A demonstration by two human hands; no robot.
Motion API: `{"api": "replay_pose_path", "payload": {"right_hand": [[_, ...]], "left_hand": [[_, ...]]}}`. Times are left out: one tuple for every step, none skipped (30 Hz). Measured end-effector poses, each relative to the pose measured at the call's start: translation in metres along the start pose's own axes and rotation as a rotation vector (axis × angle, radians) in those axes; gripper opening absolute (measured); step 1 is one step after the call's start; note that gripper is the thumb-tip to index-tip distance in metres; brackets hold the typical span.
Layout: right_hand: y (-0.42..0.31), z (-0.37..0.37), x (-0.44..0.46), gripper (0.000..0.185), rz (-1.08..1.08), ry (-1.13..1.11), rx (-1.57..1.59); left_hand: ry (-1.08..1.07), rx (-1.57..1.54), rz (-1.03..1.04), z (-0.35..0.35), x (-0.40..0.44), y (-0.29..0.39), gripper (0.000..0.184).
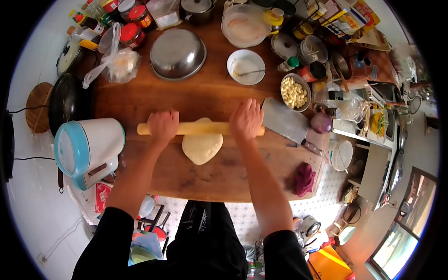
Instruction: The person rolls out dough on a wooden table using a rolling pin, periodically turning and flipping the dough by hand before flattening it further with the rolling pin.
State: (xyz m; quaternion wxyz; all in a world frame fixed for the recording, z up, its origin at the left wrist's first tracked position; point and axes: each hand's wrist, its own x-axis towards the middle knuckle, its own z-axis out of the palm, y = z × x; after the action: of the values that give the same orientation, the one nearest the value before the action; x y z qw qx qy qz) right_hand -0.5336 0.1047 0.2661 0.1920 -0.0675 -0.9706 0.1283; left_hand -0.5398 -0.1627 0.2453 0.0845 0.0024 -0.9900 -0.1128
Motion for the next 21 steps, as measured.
{"api": "replay_pose_path", "payload": {"right_hand": [[0.003, 0.001, -0.012, 0.019, 0.014, -0.027, -0.007], [0.004, -0.001, -0.02, 0.019, 0.061, -0.07, -0.03], [0.003, 0.003, -0.01, 0.019, 0.093, -0.077, -0.042], [-0.002, -0.001, -0.02, 0.021, 0.086, 0.033, -0.004], [-0.003, -0.008, -0.027, 0.021, 0.081, 0.039, -0.002], [-0.004, -0.014, -0.031, 0.026, 0.056, -0.032, -0.017], [-0.003, -0.016, -0.033, 0.032, 0.032, -0.106, -0.033], [-0.004, -0.007, -0.022, 0.045, 0.135, -0.201, -0.116], [-0.006, 0.001, -0.005, 0.045, 0.136, -0.196, -0.112], [-0.008, 0.008, 0.01, 0.047, 0.212, -0.22, -0.141], [-0.008, 0.011, 0.018, 0.05, 0.29, -0.252, -0.171], [-0.007, 0.014, 0.028, 0.053, 0.326, -0.27, -0.107], [-0.008, 0.012, 0.027, 0.053, 0.324, -0.264, -0.104], [-0.011, 0.01, 0.022, 0.051, 0.3, -0.283, -0.134], [-0.012, 0.007, 0.015, 0.049, 0.277, -0.305, -0.167], [-0.011, 0.0, -0.002, 0.045, 0.22, -0.298, -0.16], [-0.01, -0.007, -0.022, 0.041, 0.164, -0.291, -0.152], [-0.007, -0.015, -0.031, 0.035, -0.059, -0.082, 0.006], [-0.006, -0.011, -0.03, 0.035, -0.053, -0.091, 0.0], [-0.007, -0.003, -0.023, 0.035, 0.065, -0.193, -0.072], [-0.012, 0.0, -0.011, 0.034, 0.175, -0.297, -0.139]], "left_hand": [[-0.108, 0.006, -0.106, 0.0, -0.003, 0.001, 0.032], [-0.068, -0.001, -0.074, -0.003, 0.001, 0.002, 0.033], [-0.05, -0.004, -0.072, -0.004, 0.0, 0.0, 0.033], [0.103, 0.002, 0.04, -0.003, -0.013, -0.002, 0.034], [0.244, 0.012, 0.151, -0.005, -0.028, -0.003, 0.035], [0.119, -0.024, 0.07, -0.012, -0.036, 0.001, 0.038], [0.119, -0.027, 0.072, -0.011, -0.03, 0.003, 0.038], [-0.038, 0.009, 0.014, -0.009, -0.019, 0.003, 0.037], [-0.189, 0.049, -0.044, -0.007, -0.005, 0.001, 0.037], [-0.19, 0.051, -0.041, -0.009, 0.014, 0.005, 0.037], [-0.242, 0.068, -0.158, -0.013, 0.032, 0.012, 0.038], [-0.287, 0.085, -0.275, -0.014, 0.04, 0.015, 0.039], [-0.28, 0.085, -0.275, -0.013, 0.038, 0.015, 0.039], [-0.213, 0.09, -0.182, -0.014, 0.032, 0.014, 0.039], [-0.149, 0.094, -0.089, -0.009, 0.021, 0.011, 0.038], [-0.004, 0.01, -0.013, -0.008, -0.003, 0.005, 0.033], [-0.055, 0.057, 0.012, -0.012, -0.03, 0.001, 0.023], [-0.051, 0.07, 0.026, -0.015, -0.034, 0.0, 0.022], [-0.052, 0.079, 0.042, -0.016, -0.037, 0.001, 0.02], [-0.059, 0.074, 0.049, -0.011, -0.026, 0.002, 0.02], [-0.035, 0.085, 0.027, -0.011, -0.004, 0.005, 0.019]]}}
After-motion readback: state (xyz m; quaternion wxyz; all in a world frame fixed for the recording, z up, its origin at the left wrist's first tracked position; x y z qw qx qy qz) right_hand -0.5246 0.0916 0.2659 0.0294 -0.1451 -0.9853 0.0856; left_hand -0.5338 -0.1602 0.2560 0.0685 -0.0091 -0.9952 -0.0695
